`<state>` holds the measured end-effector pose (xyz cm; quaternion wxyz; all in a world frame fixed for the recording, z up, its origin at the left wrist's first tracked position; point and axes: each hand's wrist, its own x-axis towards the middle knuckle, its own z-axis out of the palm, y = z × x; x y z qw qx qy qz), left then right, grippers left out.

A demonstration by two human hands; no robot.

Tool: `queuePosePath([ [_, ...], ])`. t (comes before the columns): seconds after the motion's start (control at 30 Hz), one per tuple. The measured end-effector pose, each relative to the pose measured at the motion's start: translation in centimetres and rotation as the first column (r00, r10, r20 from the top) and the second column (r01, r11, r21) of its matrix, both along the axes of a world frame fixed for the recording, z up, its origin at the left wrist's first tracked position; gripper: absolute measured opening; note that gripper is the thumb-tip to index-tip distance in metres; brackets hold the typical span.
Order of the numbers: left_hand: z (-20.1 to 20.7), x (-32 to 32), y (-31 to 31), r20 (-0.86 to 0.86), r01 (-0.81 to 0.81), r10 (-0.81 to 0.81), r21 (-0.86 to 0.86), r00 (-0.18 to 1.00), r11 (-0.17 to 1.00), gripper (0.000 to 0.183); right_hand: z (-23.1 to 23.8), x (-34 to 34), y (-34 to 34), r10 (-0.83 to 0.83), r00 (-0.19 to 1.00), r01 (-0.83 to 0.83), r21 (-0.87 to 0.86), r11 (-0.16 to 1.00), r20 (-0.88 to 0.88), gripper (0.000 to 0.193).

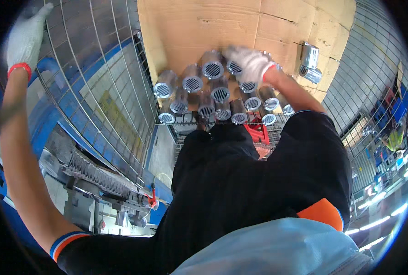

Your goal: Cleaning metal fan rotors with compressed air and placing them into an industrial processing machine and storage cage.

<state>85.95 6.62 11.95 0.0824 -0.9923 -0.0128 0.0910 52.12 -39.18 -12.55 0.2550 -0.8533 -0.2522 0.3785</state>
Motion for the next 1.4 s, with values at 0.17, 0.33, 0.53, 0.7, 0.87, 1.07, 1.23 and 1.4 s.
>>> queuePosePath([
  [0.17, 1.0, -1.2, -2.4, 0.038, -0.07, 0.079, -0.184, 0.996, 0.98, 0.066, 0.1, -2.9, 2.4, -0.093, 0.99, 0.111, -0.176, 0.978, 0.108, 0.074],
  [0.33, 2.1, -1.9, -4.5, 0.076, -0.076, 0.087, -0.135, 0.993, 0.988, 0.062, -0.3, 0.3, -0.6, -0.23, 0.973, 0.228, -0.121, 0.966, 0.0, 0.065],
  [0.53, 2.1, -2.2, -4.6, 0.031, -0.169, 0.176, -0.166, 0.984, 0.972, 0.06, 0.2, 16.4, -5.5, -0.782, 0.568, 0.805, 0.025, 0.592, 0.258, 0.088],
  [0.7, 1.8, -2.1, -4.2, 0.101, -0.066, 0.077, -0.11, 0.992, 0.992, 0.063, 0.4, 30.8, -6.0, -0.874, 0.345, 0.924, 0.041, 0.38, 0.342, 0.067],
  [0.87, 1.8, -2.2, -4.2, 0.063, -0.093, 0.102, -0.132, 0.993, 0.987, 0.063, -1.9, 36.5, -4.7, -0.841, 0.28, 0.924, 0.109, 0.367, 0.462, 0.055],
  [1.07, 2.2, -2.2, -4.5, 0.051, -0.112, 0.119, -0.129, 0.992, 0.985, 0.06, -5.2, 36.1, -6.9, -0.745, 0.272, 0.81, 0.273, 0.519, 0.609, 0.038],
  [1.23, 2.1, -2.3, -4.8, 0.105, -0.031, 0.045, -0.13, 0.993, 0.991, 0.059, -5.8, 35.0, -9.5, -0.627, 0.493, 0.758, 0.058, 0.65, 0.603, 0.045],
  [1.4, 2.0, -1.9, -4.1, -0.012, -0.173, 0.174, -0.195, 0.985, 0.965, 0.057, -6.0, 29.5, -12.2, -0.628, 0.475, 0.731, 0.122, 0.672, 0.617, 0.062],
])
